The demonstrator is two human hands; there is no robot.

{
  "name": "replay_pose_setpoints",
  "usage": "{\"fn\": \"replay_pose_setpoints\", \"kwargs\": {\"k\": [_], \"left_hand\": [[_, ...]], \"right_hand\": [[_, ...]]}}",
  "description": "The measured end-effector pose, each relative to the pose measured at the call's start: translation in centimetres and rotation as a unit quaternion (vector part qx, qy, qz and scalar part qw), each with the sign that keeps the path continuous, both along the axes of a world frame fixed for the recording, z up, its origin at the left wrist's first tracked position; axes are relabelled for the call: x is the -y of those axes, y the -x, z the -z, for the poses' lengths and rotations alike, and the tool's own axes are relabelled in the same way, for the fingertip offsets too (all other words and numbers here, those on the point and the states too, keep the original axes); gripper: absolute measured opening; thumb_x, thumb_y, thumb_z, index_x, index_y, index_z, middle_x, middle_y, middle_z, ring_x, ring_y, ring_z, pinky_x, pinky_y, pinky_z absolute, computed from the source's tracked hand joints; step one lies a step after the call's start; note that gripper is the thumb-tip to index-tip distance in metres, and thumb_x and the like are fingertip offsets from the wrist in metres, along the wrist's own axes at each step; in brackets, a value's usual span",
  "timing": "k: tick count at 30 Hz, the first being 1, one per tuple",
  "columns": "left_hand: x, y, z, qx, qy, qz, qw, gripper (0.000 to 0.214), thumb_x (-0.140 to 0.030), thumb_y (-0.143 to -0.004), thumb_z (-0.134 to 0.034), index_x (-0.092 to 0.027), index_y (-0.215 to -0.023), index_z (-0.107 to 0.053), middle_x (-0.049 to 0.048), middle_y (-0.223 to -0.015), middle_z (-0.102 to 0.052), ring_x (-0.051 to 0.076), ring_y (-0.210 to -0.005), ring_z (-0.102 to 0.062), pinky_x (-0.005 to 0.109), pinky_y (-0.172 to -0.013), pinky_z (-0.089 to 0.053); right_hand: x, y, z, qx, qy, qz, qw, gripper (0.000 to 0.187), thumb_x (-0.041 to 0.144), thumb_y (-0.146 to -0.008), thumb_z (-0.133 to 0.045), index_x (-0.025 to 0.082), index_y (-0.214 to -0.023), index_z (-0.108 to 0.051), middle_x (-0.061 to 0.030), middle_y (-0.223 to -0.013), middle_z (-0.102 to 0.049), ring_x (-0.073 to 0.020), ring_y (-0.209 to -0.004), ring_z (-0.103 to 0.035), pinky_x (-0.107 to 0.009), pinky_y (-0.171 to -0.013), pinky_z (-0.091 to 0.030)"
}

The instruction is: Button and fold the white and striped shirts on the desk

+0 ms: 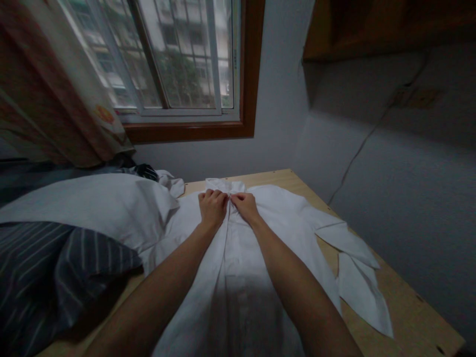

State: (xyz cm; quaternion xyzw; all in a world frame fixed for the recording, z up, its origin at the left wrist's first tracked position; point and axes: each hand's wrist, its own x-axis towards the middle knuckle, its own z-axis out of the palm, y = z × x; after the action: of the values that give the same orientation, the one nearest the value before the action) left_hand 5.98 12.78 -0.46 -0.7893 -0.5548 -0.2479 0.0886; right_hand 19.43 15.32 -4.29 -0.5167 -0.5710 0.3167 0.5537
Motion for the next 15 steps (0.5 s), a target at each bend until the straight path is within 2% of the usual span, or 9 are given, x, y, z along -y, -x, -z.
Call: {"fn": "replay_pose_setpoints", "kwargs": {"k": [3, 6, 10, 15], "left_hand": [[-0.2, -0.1, 0.3, 0.017, 0.008, 0.004, 1.0, 0.032, -0.031, -0.096, -0.039, -0.021, -0.094, -0.069, 0.0106, -0.098, -0.069, 0.028, -0.101, -0.051, 0.042, -0.088, -0.032], [-0.5, -0.1, 0.8, 0.078, 0.02, 0.012, 0.997, 0.027, -0.028, -0.094, -0.044, -0.019, -0.094, -0.07, 0.0084, -0.093, -0.07, 0.024, -0.095, -0.056, 0.035, -0.087, -0.038], [-1.0, 0.1, 1.2, 0.171, 0.049, 0.011, 0.984, 0.022, -0.025, -0.09, -0.051, -0.019, -0.094, -0.072, 0.0063, -0.092, -0.072, 0.021, -0.088, -0.062, 0.03, -0.082, -0.044], [-1.5, 0.2, 1.5, 0.279, 0.086, 0.056, 0.955, 0.02, -0.021, -0.085, -0.055, -0.018, -0.092, -0.074, 0.0041, -0.091, -0.074, 0.017, -0.084, -0.066, 0.026, -0.08, -0.047]], "right_hand": [[-0.4, -0.3, 0.3, -0.037, 0.011, -0.03, 0.999, 0.028, 0.039, -0.072, -0.062, 0.014, -0.066, -0.072, 0.0002, -0.054, -0.063, -0.0119, -0.051, -0.053, -0.022, -0.052, -0.041], [-0.4, -0.3, 0.3, -0.027, 0.013, -0.017, 0.999, 0.026, 0.037, -0.068, -0.065, 0.014, -0.074, -0.074, -0.0016, -0.061, -0.068, -0.0133, -0.054, -0.057, -0.023, -0.054, -0.044], [0.2, 0.1, -0.2, 0.038, -0.006, 0.021, 0.999, 0.02, 0.029, -0.068, -0.063, 0.016, -0.077, -0.074, -0.0039, -0.073, -0.073, -0.0167, -0.066, -0.064, -0.025, -0.064, -0.049], [1.1, 0.3, -1.0, 0.129, -0.042, 0.069, 0.988, 0.015, 0.025, -0.074, -0.06, 0.018, -0.078, -0.073, -0.0019, -0.075, -0.073, -0.0159, -0.07, -0.065, -0.025, -0.07, -0.048]]}}
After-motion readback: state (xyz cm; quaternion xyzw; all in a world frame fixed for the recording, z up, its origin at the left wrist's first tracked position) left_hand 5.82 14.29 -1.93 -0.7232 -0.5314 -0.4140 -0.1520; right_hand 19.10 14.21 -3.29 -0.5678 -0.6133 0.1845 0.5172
